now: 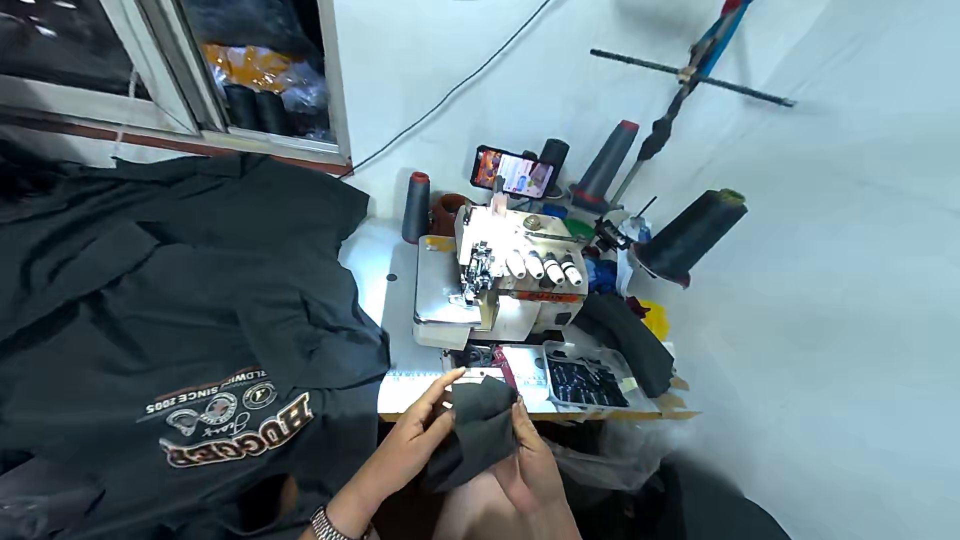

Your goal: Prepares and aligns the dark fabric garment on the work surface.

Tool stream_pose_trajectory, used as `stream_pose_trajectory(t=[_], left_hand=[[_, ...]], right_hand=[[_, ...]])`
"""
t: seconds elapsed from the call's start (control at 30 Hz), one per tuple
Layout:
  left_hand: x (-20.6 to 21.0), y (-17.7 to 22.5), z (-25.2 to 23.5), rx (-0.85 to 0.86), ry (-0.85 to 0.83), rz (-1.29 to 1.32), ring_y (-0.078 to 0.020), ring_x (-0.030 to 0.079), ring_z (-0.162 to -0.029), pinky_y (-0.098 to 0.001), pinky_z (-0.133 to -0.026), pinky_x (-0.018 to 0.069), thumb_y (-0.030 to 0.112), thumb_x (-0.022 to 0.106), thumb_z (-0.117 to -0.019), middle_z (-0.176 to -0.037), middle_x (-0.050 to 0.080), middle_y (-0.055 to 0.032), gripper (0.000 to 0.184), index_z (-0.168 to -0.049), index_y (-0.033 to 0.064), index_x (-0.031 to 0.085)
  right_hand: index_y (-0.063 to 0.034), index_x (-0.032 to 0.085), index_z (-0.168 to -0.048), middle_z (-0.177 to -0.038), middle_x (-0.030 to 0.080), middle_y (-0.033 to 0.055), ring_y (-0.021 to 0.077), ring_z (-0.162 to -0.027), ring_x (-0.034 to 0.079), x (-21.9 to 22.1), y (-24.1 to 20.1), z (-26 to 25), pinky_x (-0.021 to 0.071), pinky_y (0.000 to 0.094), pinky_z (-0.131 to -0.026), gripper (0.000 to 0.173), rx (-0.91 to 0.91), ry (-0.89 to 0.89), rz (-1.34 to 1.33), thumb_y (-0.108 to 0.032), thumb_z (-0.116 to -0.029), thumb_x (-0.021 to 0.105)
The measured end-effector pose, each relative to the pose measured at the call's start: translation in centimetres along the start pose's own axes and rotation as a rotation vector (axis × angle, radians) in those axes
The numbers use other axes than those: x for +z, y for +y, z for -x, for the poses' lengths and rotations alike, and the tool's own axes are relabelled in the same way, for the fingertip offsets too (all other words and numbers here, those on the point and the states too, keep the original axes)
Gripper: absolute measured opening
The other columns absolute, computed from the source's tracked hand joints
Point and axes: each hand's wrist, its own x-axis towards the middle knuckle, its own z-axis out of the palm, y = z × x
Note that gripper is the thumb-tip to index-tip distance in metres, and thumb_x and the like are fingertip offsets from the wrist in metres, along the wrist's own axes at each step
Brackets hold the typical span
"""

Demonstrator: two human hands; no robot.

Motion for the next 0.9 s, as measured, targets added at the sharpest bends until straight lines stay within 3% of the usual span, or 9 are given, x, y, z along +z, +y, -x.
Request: stream_pose_trajectory(t=[0.1,0.17,0.23,0.3,0.4,0.47,0.53,0.63,0.9], left_hand=[[0.4,1.7,0.4,-0.03,0.108,0.014,-0.0049,0.07,-0.094,-0.0264,-0.089,0.0582,0.013,0.064,-0.0964,-0.1,0.074,0.0013,0.018,-0.112,0.0058,0.07],[0.8,2.9,0.4,0.048,0.23,-0.248,-0.0007,0.069,-0.086,-0.023,-0.082,0.0584,0.009,0.06,-0.0929,-0.089,0.073,0.0045,0.013,-0.098,0.008,0.072],[0.2,4.7,0.1,0.117,0.215,-0.623,-0.01,0.071,-0.084,-0.0335,-0.079,0.0603,0.006,0.06,-0.0915,-0.088,0.074,-0.0012,0.015,-0.099,0.0086,0.073],[-0.4,7.2,-0.4,0.037,0.058,-0.865,-0.0256,0.073,-0.084,-0.0482,-0.078,0.0597,0.005,0.065,-0.0938,-0.089,0.074,-0.0106,0.012,-0.104,0.0059,0.072],[-1.1,9.0,-1.4,-0.08,-0.137,-0.866,-0.0228,0.072,-0.087,-0.0444,-0.082,0.0574,0.021,0.067,-0.0985,-0.093,0.074,-0.009,0.017,-0.108,0.0084,0.074],[-2.0,9.4,-2.1,-0.137,-0.224,-0.741,-0.0144,0.068,-0.086,-0.0367,-0.081,0.0553,0.026,0.069,-0.0984,-0.092,0.073,-0.0041,0.018,-0.105,0.0101,0.074],[-3.1,9.2,-2.6,-0.129,-0.219,-0.599,-0.0075,0.061,-0.073,-0.029,-0.07,0.051,0.025,0.068,-0.098,-0.081,0.068,0.0013,0.015,-0.096,0.011,0.074],[-5.1,9.0,-3.2,-0.106,-0.13,-0.382,-0.0042,0.058,-0.063,-0.0225,-0.059,0.0474,0.017,0.063,-0.0999,-0.071,0.065,0.0037,0.016,-0.088,0.0115,0.073],[-6.8,6.7,-3.4,-0.159,-0.003,-0.213,-0.0055,0.057,-0.063,-0.0203,-0.06,0.0457,0.006,0.057,-0.1026,-0.072,0.066,-0.0008,0.022,-0.089,0.0042,0.073]], right_hand=[[-0.0087,0.051,-0.126,-0.109,0.07,0.0057,0.0147,-0.102,0.07,1.6,0.3,-0.7,0.0591,0.0353,-0.091,0.029,-0.081,-0.058,0.068,-0.015,-0.1113,0.027],[-0.0036,0.054,-0.122,-0.107,0.069,0.0051,0.0113,-0.1,0.068,2.0,0.6,-1.0,0.0578,0.0314,-0.091,0.027,-0.176,-0.056,0.251,-0.013,-0.1106,0.032],[-0.0016,0.047,-0.133,-0.116,0.063,0.0047,0.0098,-0.106,0.064,1.4,0.5,-0.9,0.055,0.03,-0.093,0.036,-0.228,-0.073,0.468,-0.028,-0.1099,0.037],[-0.0007,0.036,-0.145,-0.125,0.06,0.0053,0.0122,-0.112,0.061,0.9,0.1,-0.6,0.0551,0.0328,-0.091,0.067,-0.229,-0.103,0.628,-0.053,-0.1044,0.043],[0.0069,0.03,-0.15,-0.137,0.059,0.0114,0.0149,-0.122,0.06,0.2,0.0,-0.5,0.054,0.0338,-0.097,0.098,-0.358,-0.243,0.816,-0.066,-0.092,0.059],[0.0077,0.039,-0.148,-0.132,0.064,0.013,0.0158,-0.119,0.062,0.6,-0.1,-0.2,0.0541,0.0336,-0.098,0.091,-0.387,-0.241,0.961,-0.053,-0.0885,0.071],[0.0019,0.058,-0.133,-0.117,0.071,0.0091,0.0127,-0.107,0.068,0.4,0.0,-0.2,0.0579,0.0314,-0.093,0.059,-0.333,-0.205,1.087,-0.03,-0.0875,0.078],[-0.0037,0.074,-0.105,-0.099,0.073,0.003,0.0057,-0.094,0.069,-0.8,-0.1,-0.6,0.0574,0.0264,-0.086,0.019,-0.273,-0.251,1.185,-0.018,-0.0941,0.067],[-0.0044,0.068,-0.092,-0.079,0.065,0.0006,0.0064,-0.075,0.063,-1.0,-2.9,-0.7,0.0534,0.0252,-0.073,0.021,-0.268,-0.167,1.051,-0.015,-0.1034,0.054]])
